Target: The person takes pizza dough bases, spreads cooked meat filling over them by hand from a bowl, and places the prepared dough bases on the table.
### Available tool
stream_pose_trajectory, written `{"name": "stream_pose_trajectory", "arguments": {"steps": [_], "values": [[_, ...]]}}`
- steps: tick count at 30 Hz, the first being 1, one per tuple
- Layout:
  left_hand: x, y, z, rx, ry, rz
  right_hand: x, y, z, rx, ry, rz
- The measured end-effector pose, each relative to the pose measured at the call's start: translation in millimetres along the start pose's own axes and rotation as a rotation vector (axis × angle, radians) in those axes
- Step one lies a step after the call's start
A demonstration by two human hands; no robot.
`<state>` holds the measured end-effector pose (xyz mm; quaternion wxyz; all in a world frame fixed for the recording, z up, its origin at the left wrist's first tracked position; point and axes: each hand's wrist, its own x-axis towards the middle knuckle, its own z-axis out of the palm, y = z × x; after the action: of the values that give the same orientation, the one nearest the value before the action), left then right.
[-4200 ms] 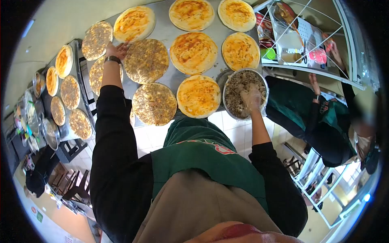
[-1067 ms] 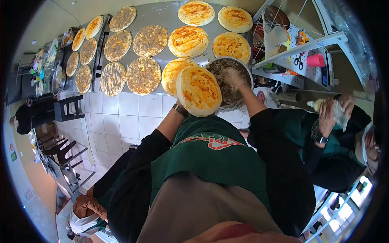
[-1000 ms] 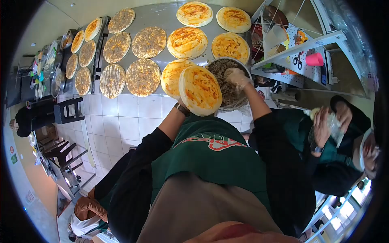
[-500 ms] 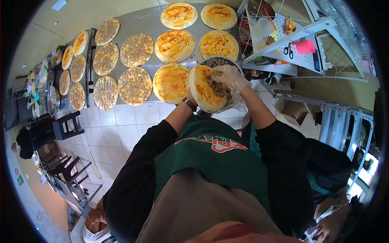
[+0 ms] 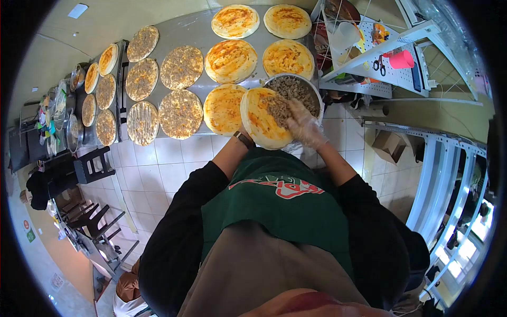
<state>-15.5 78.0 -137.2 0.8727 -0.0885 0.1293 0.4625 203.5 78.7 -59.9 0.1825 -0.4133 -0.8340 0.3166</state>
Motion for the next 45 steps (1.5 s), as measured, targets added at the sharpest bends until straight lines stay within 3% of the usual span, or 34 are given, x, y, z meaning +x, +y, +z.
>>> {"name": "stream_pose_trajectory", "arguments": {"steps": [2,3,5,9,12,13,16,20,22,23,25,29,31,32,34,35,37,38,40,41,43,44,45], "values": [[-3,5,2,0.004,0.0,0.004,-6,22,11,0.039,0.134,0.461],[-4,5,2,0.006,-0.001,0.006,-2,13,5,0.041,0.137,0.46],[-2,5,3,0.008,0.003,-0.001,7,-23,-14,0.01,0.112,0.04],[-7,7,8,0.022,-0.001,-0.011,10,-18,-3,-0.07,-0.016,-0.154],[-4,8,14,0.035,-0.003,0.004,-5,18,12,-0.033,0.1,0.486],[-5,9,15,0.04,-0.003,0.007,0,7,5,-0.03,0.103,0.483],[-4,14,18,0.044,-0.002,0.0,8,-34,-15,0.063,0.135,0.029],[-3,12,24,0.053,-0.011,-0.004,2,-17,4,0.04,0.113,0.056],[-4,14,26,0.055,-0.013,0.003,0,-11,3,-0.01,0.144,0.505],[-5,13,26,0.056,-0.014,0.005,-2,-8,1,-0.01,0.144,0.504],[-7,17,26,0.054,-0.009,0.0,11,-46,-29,-0.027,0.143,0.0],[-3,13,29,0.057,-0.013,-0.014,32,-45,-21,-0.176,0.086,-0.214],[3,4,32,0.059,-0.013,-0.013,28,-6,5,0.005,0.184,0.145],[-3,7,32,0.06,-0.013,-0.011,27,9,5,0.006,0.184,0.144],[-2,4,32,0.06,-0.011,-0.011,26,19,-3,0.216,0.06,0.697],[-3,6,32,0.059,-0.012,-0.011,20,19,-2,0.215,0.061,0.698],[-4,5,32,0.055,-0.011,-0.008,12,-23,-18,0.05,0.208,0.36],[-4,6,31,0.054,-0.011,-0.008,9,-33,-17,0.049,0.207,0.361],[-9,4,31,0.052,-0.012,-0.009,3,-46,-14,-0.073,0.187,-0.01],[-6,3,33,0.052,-0.014,-0.009,-2,-39,-5,-0.076,0.189,-0.01],[-2,-3,37,0.053,-0.022,-0.003,-14,-12,22,0.094,0.328,0.437],[-1,-3,38,0.053,-0.023,0.001,-16,-2,26,0.095,0.327,0.434],[-5,-3,38,0.054,-0.022,0.003,-13,1,22,0.346,0.305,0.533]]}}
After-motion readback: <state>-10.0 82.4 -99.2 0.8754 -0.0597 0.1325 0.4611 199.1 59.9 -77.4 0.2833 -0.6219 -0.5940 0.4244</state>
